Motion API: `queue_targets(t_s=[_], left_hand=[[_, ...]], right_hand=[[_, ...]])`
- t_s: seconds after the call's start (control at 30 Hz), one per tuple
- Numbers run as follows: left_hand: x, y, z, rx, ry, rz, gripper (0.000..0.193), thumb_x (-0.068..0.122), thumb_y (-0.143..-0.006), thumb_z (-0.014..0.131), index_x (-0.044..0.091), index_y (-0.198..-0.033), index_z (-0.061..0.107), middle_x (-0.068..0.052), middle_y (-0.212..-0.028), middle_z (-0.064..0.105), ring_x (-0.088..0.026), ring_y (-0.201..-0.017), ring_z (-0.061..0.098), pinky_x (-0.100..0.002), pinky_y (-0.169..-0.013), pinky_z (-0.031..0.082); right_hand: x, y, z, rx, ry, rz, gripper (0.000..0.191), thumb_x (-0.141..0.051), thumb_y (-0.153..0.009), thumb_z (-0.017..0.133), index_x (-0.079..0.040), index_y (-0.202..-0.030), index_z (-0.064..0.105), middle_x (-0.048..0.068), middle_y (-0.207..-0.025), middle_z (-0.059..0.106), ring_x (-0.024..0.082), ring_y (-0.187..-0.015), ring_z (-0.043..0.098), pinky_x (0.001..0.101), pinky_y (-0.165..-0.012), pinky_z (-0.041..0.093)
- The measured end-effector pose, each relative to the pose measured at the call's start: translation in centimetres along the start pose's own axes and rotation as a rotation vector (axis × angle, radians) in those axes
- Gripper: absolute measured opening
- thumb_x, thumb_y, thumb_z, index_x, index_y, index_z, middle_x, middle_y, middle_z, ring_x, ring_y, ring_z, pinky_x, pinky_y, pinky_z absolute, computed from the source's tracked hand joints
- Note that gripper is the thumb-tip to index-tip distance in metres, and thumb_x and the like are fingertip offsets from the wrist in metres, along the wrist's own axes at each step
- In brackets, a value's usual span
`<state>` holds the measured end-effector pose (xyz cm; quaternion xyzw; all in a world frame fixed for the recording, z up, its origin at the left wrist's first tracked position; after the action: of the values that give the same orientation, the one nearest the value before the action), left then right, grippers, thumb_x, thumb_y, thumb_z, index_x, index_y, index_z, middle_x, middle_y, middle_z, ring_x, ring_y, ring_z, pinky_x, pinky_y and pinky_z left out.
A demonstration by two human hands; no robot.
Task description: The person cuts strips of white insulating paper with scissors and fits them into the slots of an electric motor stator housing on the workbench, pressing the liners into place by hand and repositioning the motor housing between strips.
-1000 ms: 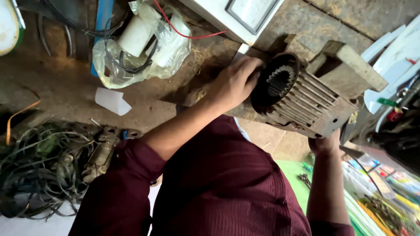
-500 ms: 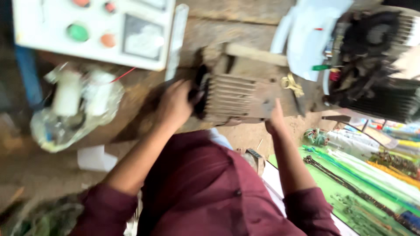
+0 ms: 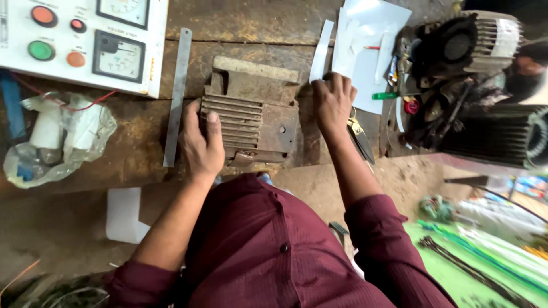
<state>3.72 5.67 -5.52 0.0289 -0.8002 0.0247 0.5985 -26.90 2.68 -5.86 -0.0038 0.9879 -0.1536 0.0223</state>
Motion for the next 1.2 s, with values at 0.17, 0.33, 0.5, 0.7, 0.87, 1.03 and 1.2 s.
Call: queue_targets(t_s=[0.17, 0.33, 0.5, 0.7, 0.87, 1.03, 1.2], left_hand=[[-1.1, -2.4, 1.0, 0.039, -0.240, 0.233, 0.056, 0.044, -0.119, 0.051, -0.005, -0.145, 0.055, -0.030, -0.143, 0.060, -0.046, -0.134, 0.058, -0.051, -0.112, 0.046], [1.9, -3.5, 1.3, 0.083, -0.333, 0.344, 0.046, 0.039, -0.114, 0.053, 0.000, -0.135, 0.062, -0.025, -0.125, 0.065, -0.042, -0.120, 0.061, -0.048, -0.103, 0.047], [10.1, 5.1, 4.9, 0.249, -0.657, 0.600, 0.029, 0.023, -0.111, 0.056, 0.002, -0.129, 0.066, -0.021, -0.122, 0.062, -0.040, -0.117, 0.060, -0.053, -0.108, 0.038], [14.4, 15.5, 15.7, -0.363, -0.130, 0.363, 0.017, 0.009, -0.095, 0.073, 0.002, -0.109, 0.070, -0.013, -0.109, 0.070, -0.029, -0.102, 0.070, -0.037, -0.087, 0.056], [14.7, 18.7, 16.5, -0.251, -0.150, 0.327, 0.014, 0.002, -0.092, 0.071, 0.002, -0.106, 0.071, -0.012, -0.102, 0.071, -0.028, -0.096, 0.073, -0.035, -0.084, 0.057], [15.1, 21.0, 17.1, -0.106, -0.149, 0.352, 0.013, -0.002, -0.092, 0.070, 0.001, -0.105, 0.069, -0.012, -0.101, 0.070, -0.026, -0.093, 0.072, -0.034, -0.081, 0.058], [14.8, 22.2, 18.1, -0.125, -0.076, 0.324, 0.010, -0.001, -0.095, 0.069, 0.001, -0.105, 0.068, -0.011, -0.100, 0.070, -0.021, -0.089, 0.073, -0.031, -0.077, 0.058]], right_hand=[[3.7, 3.0, -4.2, 0.075, -0.445, 0.154, 0.013, -0.010, -0.099, 0.072, -0.007, -0.111, 0.075, 0.011, -0.097, 0.068, 0.026, -0.082, 0.066, 0.0357, -0.075, 0.051], [5.8, 7.3, -10.1, 0.133, -0.720, 0.127, 0.010, -0.005, -0.102, 0.072, -0.001, -0.111, 0.072, 0.012, -0.095, 0.072, 0.020, -0.079, 0.072, 0.0311, -0.074, 0.056], [7.3, 12.0, -13.5, -0.012, -1.000, 0.209, 0.032, -0.010, -0.093, 0.072, -0.001, -0.120, 0.057, 0.007, -0.092, 0.072, 0.012, -0.080, 0.072, 0.0251, -0.071, 0.057], [7.0, 16.1, -15.6, -0.137, -0.932, -0.083, 0.011, -0.006, -0.092, 0.079, -0.001, -0.100, 0.072, 0.011, -0.091, 0.074, 0.022, -0.081, 0.074, 0.0303, -0.072, 0.057], [8.0, 17.5, -16.9, -0.210, -1.099, -0.101, 0.012, -0.003, -0.089, 0.077, -0.001, -0.101, 0.073, 0.009, -0.095, 0.075, 0.019, -0.084, 0.075, 0.0285, -0.074, 0.058], [7.9, 18.3, -17.8, -0.180, -1.206, -0.145, 0.015, 0.000, -0.086, 0.076, 0.000, -0.101, 0.073, 0.010, -0.102, 0.074, 0.020, -0.092, 0.075, 0.0293, -0.079, 0.060], [9.1, 19.7, -18.5, -0.029, -1.117, -0.210, 0.015, 0.000, -0.084, 0.078, 0.001, -0.097, 0.071, 0.010, -0.101, 0.072, 0.022, -0.093, 0.074, 0.0302, -0.078, 0.059]])
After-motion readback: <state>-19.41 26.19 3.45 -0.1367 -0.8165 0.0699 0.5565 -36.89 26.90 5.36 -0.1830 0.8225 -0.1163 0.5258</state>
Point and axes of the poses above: each hand's wrist, its own y-axis away from the middle knuckle, its own z-axis out of the palm, x = y × z, the point moved 4 cm from there along -y, towards the middle knuckle
